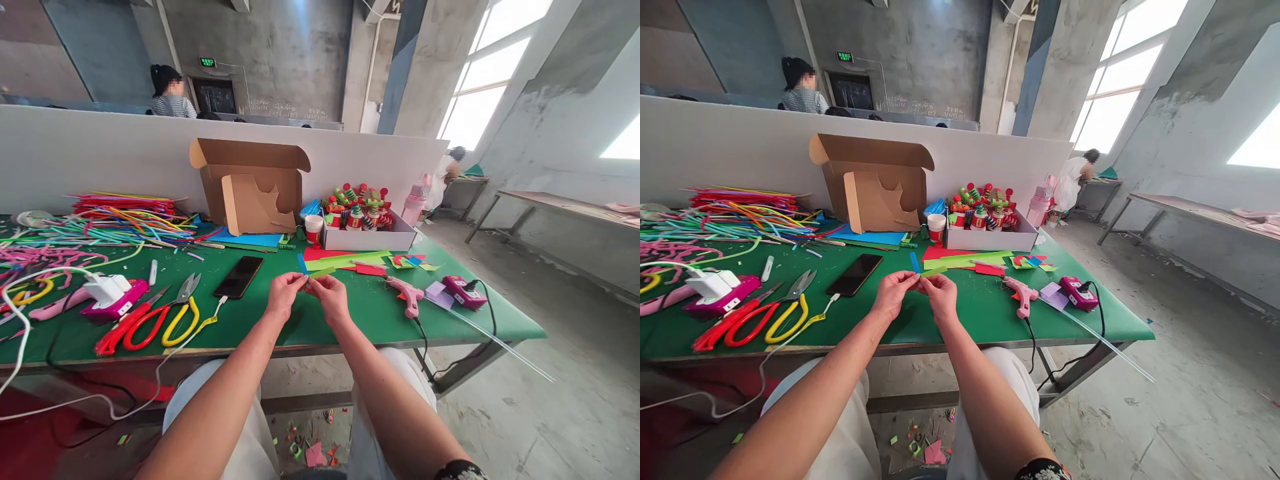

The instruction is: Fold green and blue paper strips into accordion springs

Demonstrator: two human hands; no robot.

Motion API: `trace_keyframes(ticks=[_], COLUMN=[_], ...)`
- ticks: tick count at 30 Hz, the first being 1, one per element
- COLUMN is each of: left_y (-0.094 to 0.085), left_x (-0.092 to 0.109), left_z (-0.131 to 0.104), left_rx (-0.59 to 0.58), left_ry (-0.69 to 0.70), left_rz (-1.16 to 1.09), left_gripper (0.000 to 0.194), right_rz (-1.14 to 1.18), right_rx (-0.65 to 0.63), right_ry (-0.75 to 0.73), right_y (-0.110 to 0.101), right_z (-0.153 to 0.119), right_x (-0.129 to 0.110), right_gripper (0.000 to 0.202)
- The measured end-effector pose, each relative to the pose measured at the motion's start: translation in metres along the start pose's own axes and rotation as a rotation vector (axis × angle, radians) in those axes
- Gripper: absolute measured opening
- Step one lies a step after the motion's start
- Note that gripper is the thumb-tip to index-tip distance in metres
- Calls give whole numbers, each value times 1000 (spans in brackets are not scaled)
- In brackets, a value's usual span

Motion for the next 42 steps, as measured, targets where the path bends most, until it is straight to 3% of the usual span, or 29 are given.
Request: trace_keyframes(ticks=[6,27,30,33,35,38,42], left_y=[4,5,-17,-74,-107,-133,-138], left_x=[-6,-3,23,64,82,81,64], left_z=[-2,0,20,48,65,84,87], left_rx=[7,-61,-48,240,344,260,159], left_ry=[15,50,148,257,228,51,-115], left_rz=[-66,108,287,667,1012,1396,1609], left_gripper=[41,33,33,29,34,50,65], right_rz=[21,-2,9,-1,0,7,8], right_rx=[64,21,20,1,-14,-18,-39], right_ry=[1,37,48,92,113,115,127], right_y=[-3,-4,-5,-3,-1,2,5], right_z=[2,4,2,1,0,2,3], right_x=[4,0,-4,-4,-4,-5,-5], right_gripper=[27,30,31,30,29,28,28])
Point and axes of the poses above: each hand's wrist, its own z-axis towards the middle knuckle, its own y-axis out of the palm, x = y × z, the point moved 7 cm from there along z, towards the middle knuckle, and after that the axes turned 7 degrees about -z, right-handed, at the moved point
